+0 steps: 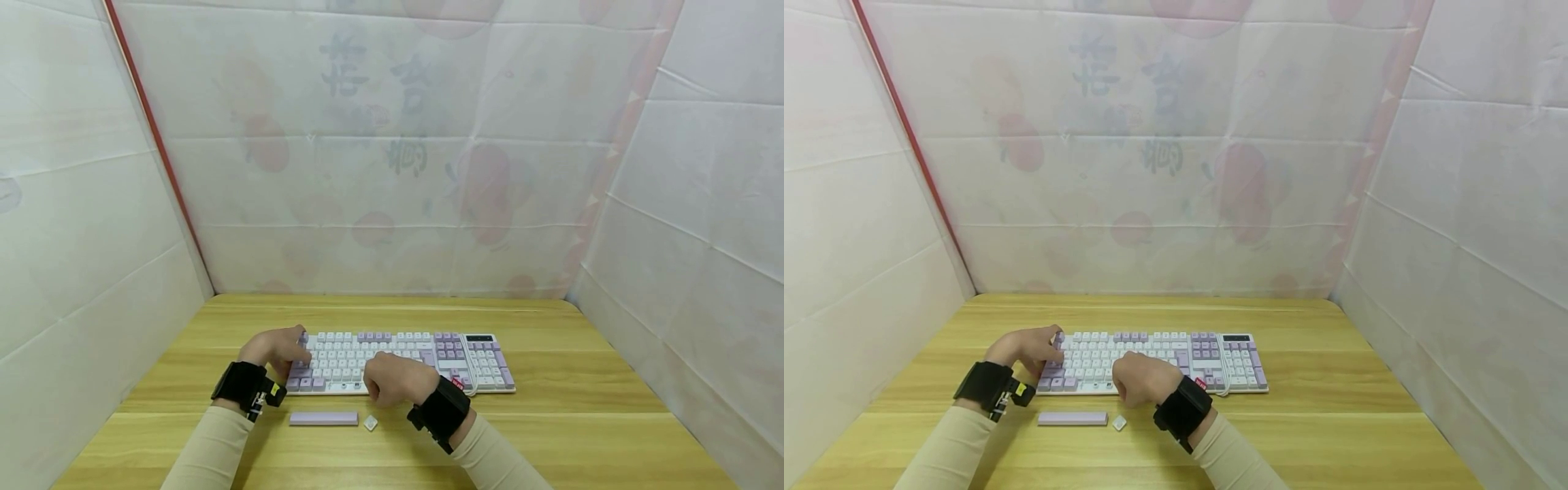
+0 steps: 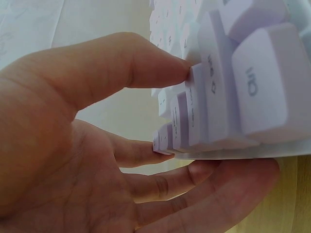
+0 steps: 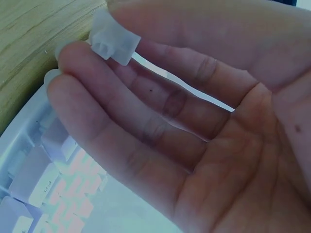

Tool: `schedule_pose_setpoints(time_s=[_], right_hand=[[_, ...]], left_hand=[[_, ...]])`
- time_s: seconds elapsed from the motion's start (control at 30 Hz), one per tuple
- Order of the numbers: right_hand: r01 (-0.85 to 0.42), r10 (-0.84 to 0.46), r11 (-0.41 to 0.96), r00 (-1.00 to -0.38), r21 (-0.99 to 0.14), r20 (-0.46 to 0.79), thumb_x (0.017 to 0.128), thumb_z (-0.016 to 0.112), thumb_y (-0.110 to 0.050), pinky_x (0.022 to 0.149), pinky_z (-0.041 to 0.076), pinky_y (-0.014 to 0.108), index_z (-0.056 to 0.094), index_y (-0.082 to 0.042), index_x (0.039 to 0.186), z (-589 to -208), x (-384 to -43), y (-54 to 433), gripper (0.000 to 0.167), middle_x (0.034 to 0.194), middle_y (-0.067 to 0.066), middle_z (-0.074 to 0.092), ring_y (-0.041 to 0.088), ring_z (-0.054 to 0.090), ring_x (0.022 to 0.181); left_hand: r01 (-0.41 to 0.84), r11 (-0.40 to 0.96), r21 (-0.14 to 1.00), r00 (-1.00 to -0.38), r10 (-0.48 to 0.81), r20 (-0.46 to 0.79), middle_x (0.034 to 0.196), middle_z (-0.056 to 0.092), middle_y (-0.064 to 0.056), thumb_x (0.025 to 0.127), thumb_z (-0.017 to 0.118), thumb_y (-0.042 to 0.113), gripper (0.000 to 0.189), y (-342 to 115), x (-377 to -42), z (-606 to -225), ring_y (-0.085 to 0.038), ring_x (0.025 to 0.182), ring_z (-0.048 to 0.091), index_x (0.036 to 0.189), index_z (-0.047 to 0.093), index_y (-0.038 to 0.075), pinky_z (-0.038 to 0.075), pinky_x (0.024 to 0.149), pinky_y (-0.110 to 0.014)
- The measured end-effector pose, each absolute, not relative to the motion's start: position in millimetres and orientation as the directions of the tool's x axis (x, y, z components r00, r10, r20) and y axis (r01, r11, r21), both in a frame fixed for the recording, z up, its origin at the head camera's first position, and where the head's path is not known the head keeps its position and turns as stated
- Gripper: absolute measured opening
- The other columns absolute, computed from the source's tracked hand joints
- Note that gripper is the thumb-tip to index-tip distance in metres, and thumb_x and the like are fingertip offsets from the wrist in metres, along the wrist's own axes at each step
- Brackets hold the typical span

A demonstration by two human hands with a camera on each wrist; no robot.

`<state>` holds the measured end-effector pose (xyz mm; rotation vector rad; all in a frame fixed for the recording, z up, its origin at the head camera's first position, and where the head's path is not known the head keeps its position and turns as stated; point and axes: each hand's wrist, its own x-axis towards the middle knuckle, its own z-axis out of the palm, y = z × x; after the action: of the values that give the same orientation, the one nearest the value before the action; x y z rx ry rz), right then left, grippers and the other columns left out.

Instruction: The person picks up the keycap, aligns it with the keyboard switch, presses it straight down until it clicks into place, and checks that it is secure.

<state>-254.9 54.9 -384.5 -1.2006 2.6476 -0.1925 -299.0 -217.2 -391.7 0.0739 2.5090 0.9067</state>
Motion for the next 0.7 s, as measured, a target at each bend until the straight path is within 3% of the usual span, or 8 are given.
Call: schedule_pose_setpoints(time_s=[0.43, 0.7], right_hand=[[-0.767, -0.789, 0.613, -0.607, -0.189, -0.095, 0.086, 0.074, 0.002, 0.056, 0.026, 0.017, 0.058, -0.019, 0.061, -383.9, -256.7, 56.2, 0.035, 0.06, -0.01, 0.044, 0.006, 0.029, 0.059], [-0.765, -0.787, 0.615, -0.611, -0.189, -0.087, 0.086, 0.076, -0.003, 0.062, 0.034, 0.014, 0.069, -0.018, 0.069, -384.9, -258.0, 56.3, 0.024, 0.071, -0.011, 0.056, 0.004, 0.034, 0.063]], left_hand=[[-0.104, 0.78, 0.617, -0.889, 0.205, -0.41, 0.138, 0.051, -0.031, 0.087, 0.07, 0.015, 0.082, -217.4, -299.3, -392.7, -0.033, 0.108, 0.064, 0.154, 0.027, -0.008, 0.064, 0.082, -0.048], [-0.103, 0.786, 0.61, -0.888, 0.204, -0.413, 0.138, 0.051, -0.031, 0.087, 0.07, 0.015, 0.084, -217.0, -299.2, -392.2, -0.032, 0.105, 0.064, 0.154, 0.026, -0.008, 0.065, 0.08, -0.047]])
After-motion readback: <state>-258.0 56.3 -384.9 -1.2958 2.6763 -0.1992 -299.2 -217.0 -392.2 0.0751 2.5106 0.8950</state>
